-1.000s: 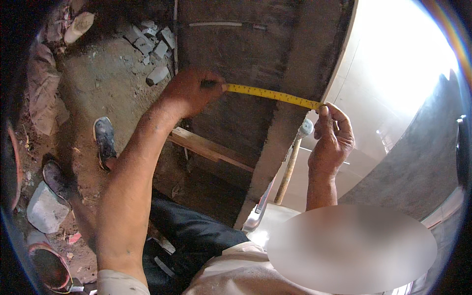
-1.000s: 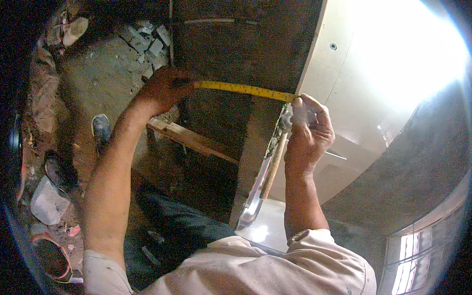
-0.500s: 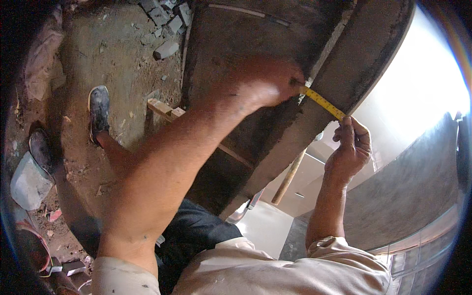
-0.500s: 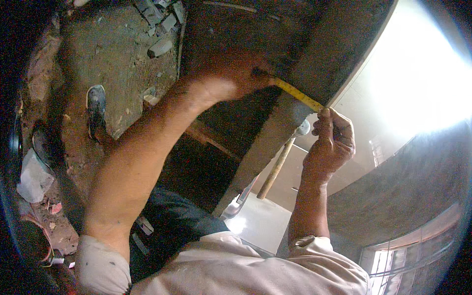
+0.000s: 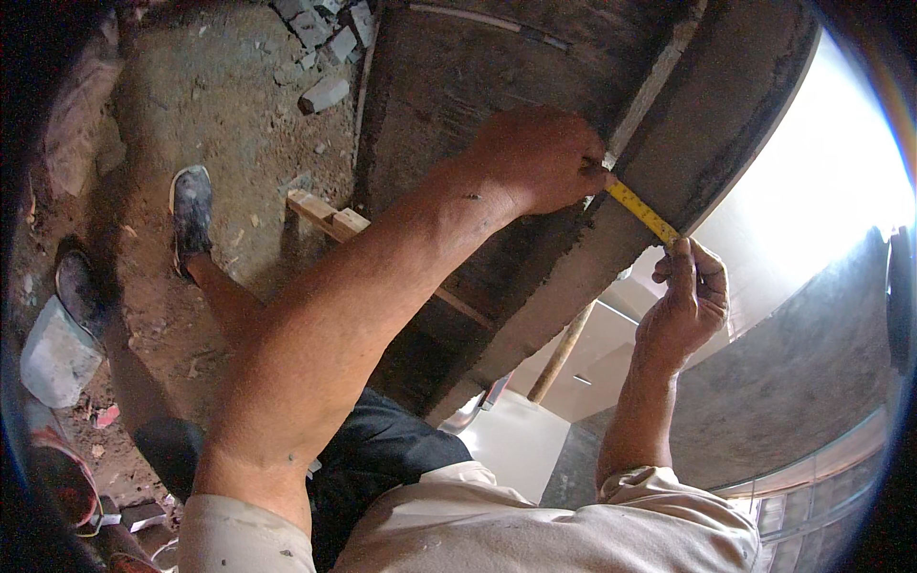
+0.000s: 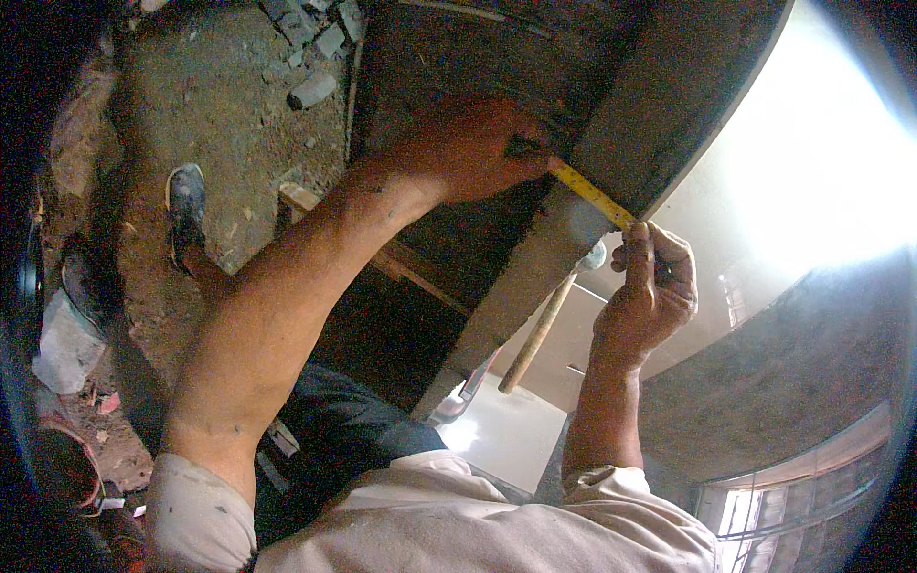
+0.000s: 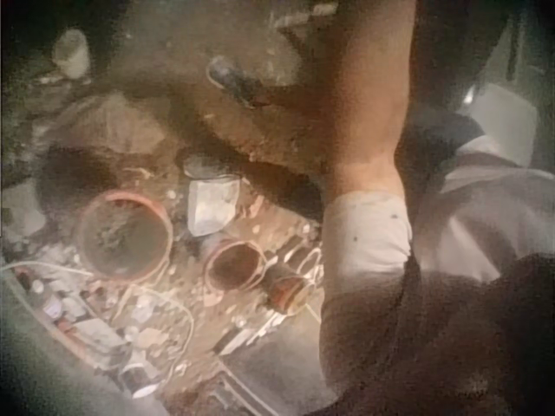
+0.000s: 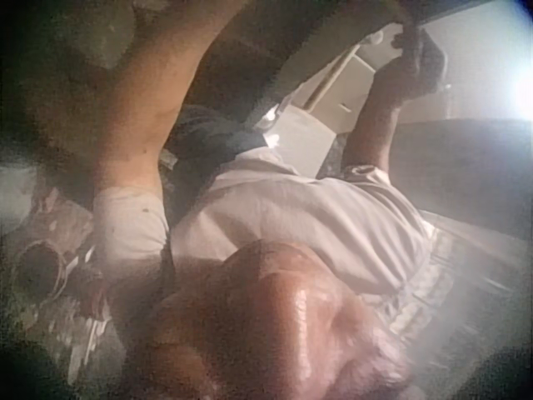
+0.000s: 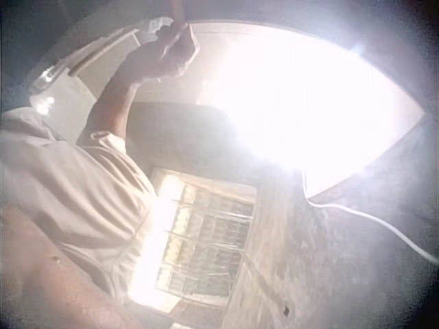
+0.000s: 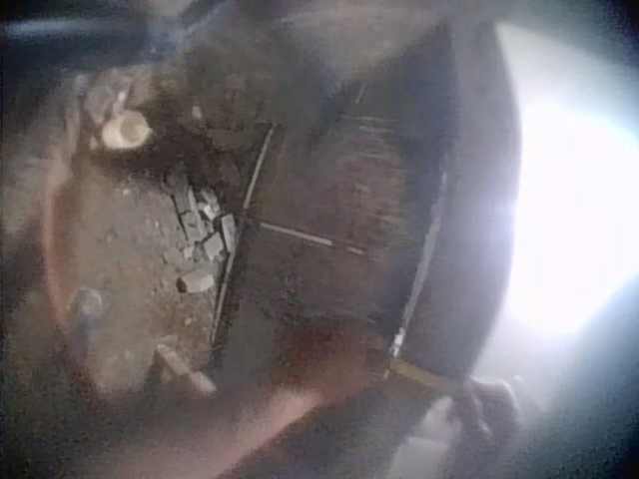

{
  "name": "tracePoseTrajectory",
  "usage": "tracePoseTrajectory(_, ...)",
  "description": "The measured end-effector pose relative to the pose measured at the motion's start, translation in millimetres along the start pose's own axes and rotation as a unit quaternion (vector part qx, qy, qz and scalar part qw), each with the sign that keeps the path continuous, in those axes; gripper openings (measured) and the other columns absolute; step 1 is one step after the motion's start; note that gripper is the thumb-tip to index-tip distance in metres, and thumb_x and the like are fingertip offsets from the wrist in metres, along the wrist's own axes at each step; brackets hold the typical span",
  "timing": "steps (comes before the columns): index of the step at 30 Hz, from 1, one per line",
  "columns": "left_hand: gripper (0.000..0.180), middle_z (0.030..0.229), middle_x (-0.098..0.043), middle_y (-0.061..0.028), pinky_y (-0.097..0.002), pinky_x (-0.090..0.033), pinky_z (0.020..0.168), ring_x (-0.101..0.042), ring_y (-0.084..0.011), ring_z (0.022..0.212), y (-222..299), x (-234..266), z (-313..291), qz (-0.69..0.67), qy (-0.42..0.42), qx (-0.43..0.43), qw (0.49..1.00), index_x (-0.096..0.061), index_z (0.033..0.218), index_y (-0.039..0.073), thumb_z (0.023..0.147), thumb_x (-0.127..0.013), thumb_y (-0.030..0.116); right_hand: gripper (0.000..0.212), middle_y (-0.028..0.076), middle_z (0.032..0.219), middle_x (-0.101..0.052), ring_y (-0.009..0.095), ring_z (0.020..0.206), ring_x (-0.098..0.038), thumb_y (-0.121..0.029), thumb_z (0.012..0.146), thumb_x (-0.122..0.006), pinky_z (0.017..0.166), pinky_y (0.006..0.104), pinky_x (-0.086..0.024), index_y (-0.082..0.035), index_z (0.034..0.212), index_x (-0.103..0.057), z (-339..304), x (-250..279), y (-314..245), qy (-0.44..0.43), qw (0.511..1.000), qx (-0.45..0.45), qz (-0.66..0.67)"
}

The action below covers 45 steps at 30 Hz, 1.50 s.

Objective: The person applies mortar to a wall recess using a trowel and places a white ceramic tile into the opening. They use a rubber mallet to tap the tile into position and a spirit level to check for alignment. The person also uses a tape measure to verify dimensions of the recess.

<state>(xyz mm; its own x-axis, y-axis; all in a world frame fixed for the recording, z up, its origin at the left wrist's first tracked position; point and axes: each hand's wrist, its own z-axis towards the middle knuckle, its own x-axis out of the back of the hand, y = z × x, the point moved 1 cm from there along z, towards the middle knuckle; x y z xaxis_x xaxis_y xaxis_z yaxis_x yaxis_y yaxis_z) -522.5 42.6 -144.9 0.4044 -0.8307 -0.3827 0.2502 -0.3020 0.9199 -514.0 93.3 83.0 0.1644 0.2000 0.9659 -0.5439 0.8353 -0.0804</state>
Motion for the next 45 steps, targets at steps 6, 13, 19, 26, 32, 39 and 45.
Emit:
tracePoseTrajectory(6, 0.032, 0.099, -0.072, -0.0137, -0.0506, -0.056, 0.084, -0.07, -0.0359, 0.093, -5.3, 15.5, 11.4, 0.012, 0.066, -0.109, 0.992, -0.078, 0.1, 0.014, 0.088, -0.07, 0.043, 0.029, 0.009, 0.106, -0.066, 0.013, 0.083, -0.06, -0.016, 0.104, -0.06, 0.071, 0.0274, -0.049, 0.001, 0.127, -0.062, -3.5, 18.4, 19.2, 0.003, 0.996, 0.01, 0.087)
tracePoseTrajectory(13, 0.039, 0.104, -0.073, -0.0153, -0.0462, -0.052, 0.093, -0.068, -0.0344, 0.104, 24.0, 80.6, 38.0, -0.149, 0.16, -0.04, 0.975, -0.075, 0.104, 0.007, 0.095, -0.069, 0.045, 0.044, -0.001, 0.105, -0.065, 0.014, 0.093, -0.059, -0.051, 0.096, -0.065, 0.079, 0.0325, -0.049, -0.014, 0.12, -0.066, -146.0, 17.8, -12.8, -0.288, 0.856, -0.393, 0.174)
tracePoseTrajectory(19, 0.042, 0.098, -0.076, -0.0106, -0.0367, -0.054, 0.085, -0.071, -0.0222, 0.093, 29.0, 195.0, 172.4, -0.068, 0.259, -0.04, 0.963, -0.075, 0.107, 0.005, 0.099, -0.066, 0.045, 0.032, 0.008, 0.109, -0.063, 0.019, 0.099, -0.057, -0.032, 0.1, -0.065, 0.082, 0.0356, -0.049, -0.009, 0.122, -0.064, -234.7, -8.9, 2.9, -0.455, 0.662, -0.557, 0.21)
tracePoseTrajectory(26, 0.036, 0.09, -0.073, -0.0028, -0.0321, -0.053, 0.076, -0.066, -0.0126, 0.083, 91.6, 250.8, 209.9, -0.038, 0.25, -0.026, 0.967, -0.076, 0.106, 0.008, 0.1, -0.065, 0.042, 0.041, 0.012, 0.109, -0.061, 0.023, 0.102, -0.057, -0.037, 0.096, -0.069, 0.086, 0.0403, -0.048, -0.008, 0.124, -0.063, -282.5, 12.0, 74.0, -0.576, 0.731, -0.312, 0.191)
tracePoseTrajectory(32, 0.038, 0.09, -0.074, -0.0031, -0.0341, -0.052, 0.077, -0.066, -0.0142, 0.083, 97.2, 280.9, 276.7, 0.01, 0.194, 0.007, 0.981, -0.077, 0.104, 0.009, 0.097, -0.067, 0.045, 0.051, 0.016, 0.112, -0.059, 0.024, 0.106, -0.057, -0.044, 0.092, -0.072, 0.089, 0.0424, -0.046, -0.006, 0.125, -0.061, -274.1, 10.5, 53.2, -0.648, 0.725, -0.227, 0.06)
tracePoseTrajectory(39, 0.048, 0.086, -0.072, -0.0013, -0.0321, -0.052, 0.078, -0.065, -0.013, 0.081, 101.5, 297.8, 379.9, -0.031, 0.086, -0.04, 0.995, -0.078, 0.103, 0.016, 0.094, -0.065, 0.062, 0.052, 0.016, 0.114, -0.059, 0.024, 0.106, -0.057, -0.045, 0.091, -0.072, 0.089, 0.0421, -0.046, -0.007, 0.125, -0.061, -241.9, -9.4, 7.9, -0.609, 0.687, -0.392, 0.051)
tracePoseTrajectory(45, 0.048, 0.084, -0.071, 0.0008, -0.0295, -0.052, 0.07, -0.062, -0.0097, 0.075, 107.6, 298.8, 414.5, 0.014, 0.029, -0.061, 0.998, -0.078, 0.103, 0.016, 0.094, -0.065, 0.061, 0.052, 0.016, 0.115, -0.059, 0.024, 0.106, -0.057, -0.045, 0.091, -0.072, 0.089, 0.0418, -0.045, -0.007, 0.124, -0.061, -220.8, -12.1, -16.0, -0.59, 0.663, -0.459, 0.035)
